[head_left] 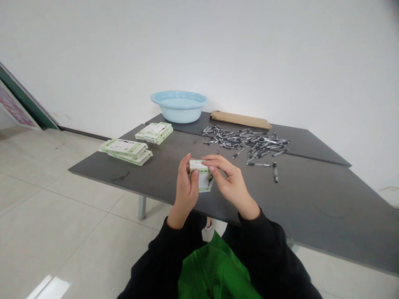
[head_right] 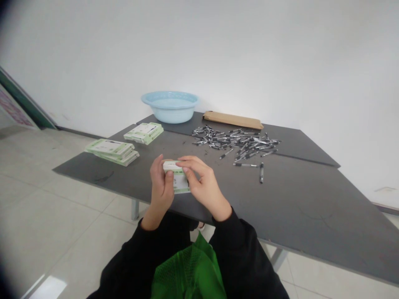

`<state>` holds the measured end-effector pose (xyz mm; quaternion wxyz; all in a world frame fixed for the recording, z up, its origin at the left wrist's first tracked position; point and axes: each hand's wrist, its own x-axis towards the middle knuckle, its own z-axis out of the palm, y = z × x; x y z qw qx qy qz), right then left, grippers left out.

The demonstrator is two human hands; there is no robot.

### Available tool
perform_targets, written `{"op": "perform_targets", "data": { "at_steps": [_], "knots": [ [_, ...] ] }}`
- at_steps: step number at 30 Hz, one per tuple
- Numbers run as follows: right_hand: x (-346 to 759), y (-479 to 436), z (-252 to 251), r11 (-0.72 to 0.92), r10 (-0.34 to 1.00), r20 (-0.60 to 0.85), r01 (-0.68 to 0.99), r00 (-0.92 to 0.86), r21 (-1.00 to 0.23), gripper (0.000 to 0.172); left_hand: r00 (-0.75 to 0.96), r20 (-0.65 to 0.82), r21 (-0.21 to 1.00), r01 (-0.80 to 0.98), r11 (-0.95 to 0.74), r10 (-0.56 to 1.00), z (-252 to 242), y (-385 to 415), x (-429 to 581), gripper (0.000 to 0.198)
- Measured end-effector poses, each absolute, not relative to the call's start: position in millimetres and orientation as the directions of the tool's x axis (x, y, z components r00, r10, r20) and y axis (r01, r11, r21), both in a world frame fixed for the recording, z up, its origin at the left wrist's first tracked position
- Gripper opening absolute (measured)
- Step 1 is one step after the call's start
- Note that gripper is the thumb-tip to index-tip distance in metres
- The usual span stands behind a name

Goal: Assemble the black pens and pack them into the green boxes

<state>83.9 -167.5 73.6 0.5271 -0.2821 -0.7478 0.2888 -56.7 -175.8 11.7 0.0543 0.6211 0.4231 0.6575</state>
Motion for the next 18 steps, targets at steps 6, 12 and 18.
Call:
{"op": "perform_targets", "data": {
  "at_steps": [6, 12, 18],
  "knots": [
    [88, -167, 70, 0.699, 0.71, 0.647, 0.169, -0.278, -0.695, 0.024, -0.161, 0.832, 0.515, 0.583, -0.629, 0.531, 15, -178, -58, 0.025],
    [82, -167, 53, 0.699, 0.714, 0.648, 0.206, -0.266, -0.685, 0.028, -0.143, 0.773, 0.596, 0.498, -0.63, 0.618, 10, -174, -60, 0.026],
    [88, -166, 18, 0.478, 0.858, 0.418, 0.163, -0.299, -0.863, 0.084, -0.08, 0.628, 0.727, 0.415, -0.547, 0.774, 14, -155, -89, 0.049]
  ]
}}
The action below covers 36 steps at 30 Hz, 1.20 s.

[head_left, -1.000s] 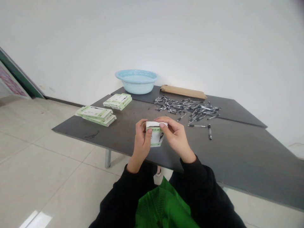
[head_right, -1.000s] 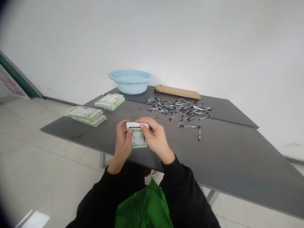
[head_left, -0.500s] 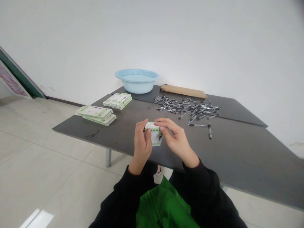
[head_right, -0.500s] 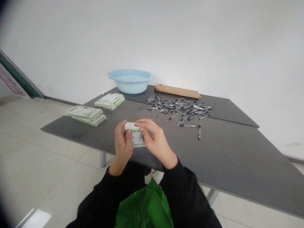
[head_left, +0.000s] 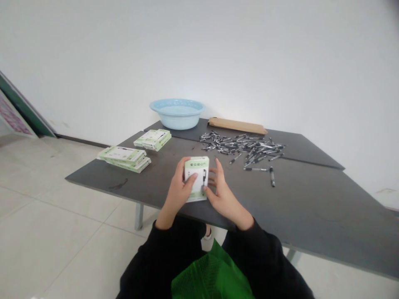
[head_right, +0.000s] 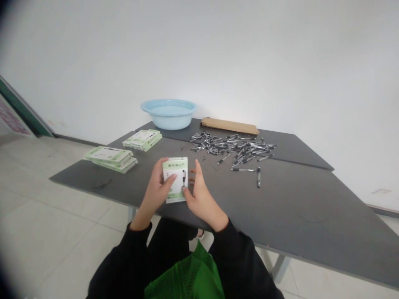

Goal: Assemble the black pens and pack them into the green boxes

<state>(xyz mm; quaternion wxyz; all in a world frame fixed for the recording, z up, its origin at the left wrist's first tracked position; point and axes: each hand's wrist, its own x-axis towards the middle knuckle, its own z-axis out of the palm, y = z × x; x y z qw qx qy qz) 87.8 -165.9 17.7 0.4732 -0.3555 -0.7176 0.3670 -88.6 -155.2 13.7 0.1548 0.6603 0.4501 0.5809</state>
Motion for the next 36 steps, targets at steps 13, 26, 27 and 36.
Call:
{"op": "perform_targets", "data": {
  "at_steps": [13, 26, 27, 36],
  "knots": [
    [157, -148, -18, 0.413, 0.899, 0.266, 0.475, -0.347, -0.777, 0.023, -0.083, 0.11, 0.143, 0.988, 0.067, 0.99, 24, -63, -183, 0.053],
    [151, -159, -34, 0.493, 0.87, 0.366, 0.552, -0.33, -0.672, 0.028, 0.081, 0.282, -0.004, 0.997, -0.083, 0.956, 0, -96, -136, 0.048],
    [151, -160, -34, 0.491, 0.871, 0.37, 0.558, -0.322, -0.669, 0.028, 0.074, 0.29, 0.027, 0.996, -0.085, 0.954, 2, -95, -132, 0.047],
    [151, -162, -33, 0.475, 0.88, 0.373, 0.568, -0.295, -0.672, 0.028, -0.066, 0.213, 0.008, 0.998, 0.066, 0.975, -21, -68, -108, 0.066]
  ]
}}
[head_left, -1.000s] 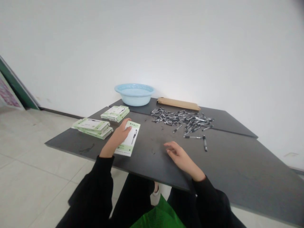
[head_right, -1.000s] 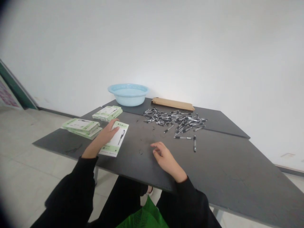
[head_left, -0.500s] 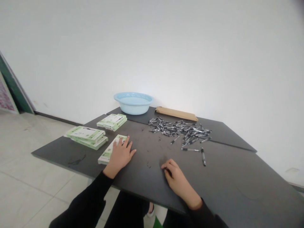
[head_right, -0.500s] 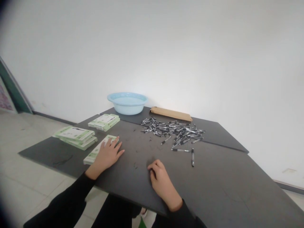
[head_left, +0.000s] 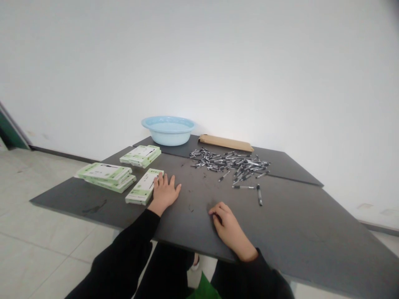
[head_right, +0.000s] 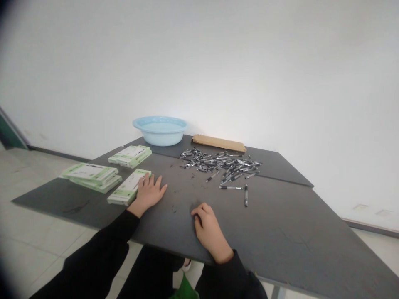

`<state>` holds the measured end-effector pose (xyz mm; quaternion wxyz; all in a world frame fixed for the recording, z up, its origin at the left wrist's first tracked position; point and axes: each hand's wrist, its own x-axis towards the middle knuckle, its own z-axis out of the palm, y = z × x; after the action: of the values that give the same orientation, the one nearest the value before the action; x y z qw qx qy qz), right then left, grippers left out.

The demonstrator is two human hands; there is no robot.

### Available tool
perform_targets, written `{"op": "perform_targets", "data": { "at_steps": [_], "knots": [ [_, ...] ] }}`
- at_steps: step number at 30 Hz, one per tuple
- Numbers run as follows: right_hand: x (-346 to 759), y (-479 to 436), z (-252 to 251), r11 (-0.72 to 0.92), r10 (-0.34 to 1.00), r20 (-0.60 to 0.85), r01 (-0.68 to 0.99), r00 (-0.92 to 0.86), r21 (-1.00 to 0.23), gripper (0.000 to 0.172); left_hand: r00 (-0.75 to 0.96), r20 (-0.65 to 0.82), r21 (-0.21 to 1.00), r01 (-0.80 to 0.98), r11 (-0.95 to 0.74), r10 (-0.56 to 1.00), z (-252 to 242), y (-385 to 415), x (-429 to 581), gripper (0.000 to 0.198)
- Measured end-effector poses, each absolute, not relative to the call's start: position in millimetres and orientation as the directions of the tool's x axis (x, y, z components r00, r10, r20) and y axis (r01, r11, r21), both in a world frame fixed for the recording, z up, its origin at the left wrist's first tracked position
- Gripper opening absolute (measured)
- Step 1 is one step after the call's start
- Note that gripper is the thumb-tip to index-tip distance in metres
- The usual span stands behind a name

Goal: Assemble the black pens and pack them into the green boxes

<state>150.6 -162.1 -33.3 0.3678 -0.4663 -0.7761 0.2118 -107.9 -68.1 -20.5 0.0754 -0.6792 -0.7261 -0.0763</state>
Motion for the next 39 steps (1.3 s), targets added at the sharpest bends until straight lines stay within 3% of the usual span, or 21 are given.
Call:
{"op": "perform_targets", "data": {
  "at_steps": [4, 16, 19, 22, 26, 30, 34, 39],
  "knots": [
    [152, -160, -36, 0.483, 0.876, 0.375, 0.557, -0.304, -0.675, 0.027, -0.138, 0.208, 0.034, 0.99, 0.134, 0.968, -23, -54, -123, 0.066],
    [151, -157, -33, 0.474, 0.88, 0.388, 0.562, -0.275, -0.678, 0.026, -0.129, 0.207, 0.043, 0.992, 0.123, 0.97, -18, -49, -127, 0.063],
    [160, -150, -26, 0.372, 0.923, 0.36, 0.566, -0.137, -0.736, 0.024, -0.116, 0.215, 0.037, 0.993, 0.111, 0.97, -19, -51, -128, 0.062],
    [194, -139, -11, 0.186, 0.922, 0.355, 0.626, 0.155, -0.757, 0.022, -0.122, 0.216, 0.052, 0.992, 0.114, 0.969, -21, -51, -127, 0.062],
    [267, -117, 17, -0.152, 0.821, 0.361, 0.78, 0.441, -0.607, 0.027, -0.102, 0.296, 0.121, 0.99, 0.069, 0.95, -14, -51, -109, 0.053],
    [311, -96, 24, -0.454, 0.84, 0.132, 0.814, 0.527, -0.364, 0.051, 0.057, 0.392, 0.207, 0.967, -0.148, 0.918, 9, -37, -69, 0.043],
    [319, -83, 9, -0.484, 0.874, -0.077, 0.843, 0.481, -0.233, 0.051, 0.255, 0.332, 0.46, 0.797, -0.392, 0.908, 16, -8, -27, 0.033],
    [335, -79, -1, -0.424, 0.904, -0.059, 0.872, 0.423, -0.246, 0.035, 0.356, 0.325, 0.611, 0.628, -0.482, 0.876, -11, 15, -9, 0.026]
  ]
}}
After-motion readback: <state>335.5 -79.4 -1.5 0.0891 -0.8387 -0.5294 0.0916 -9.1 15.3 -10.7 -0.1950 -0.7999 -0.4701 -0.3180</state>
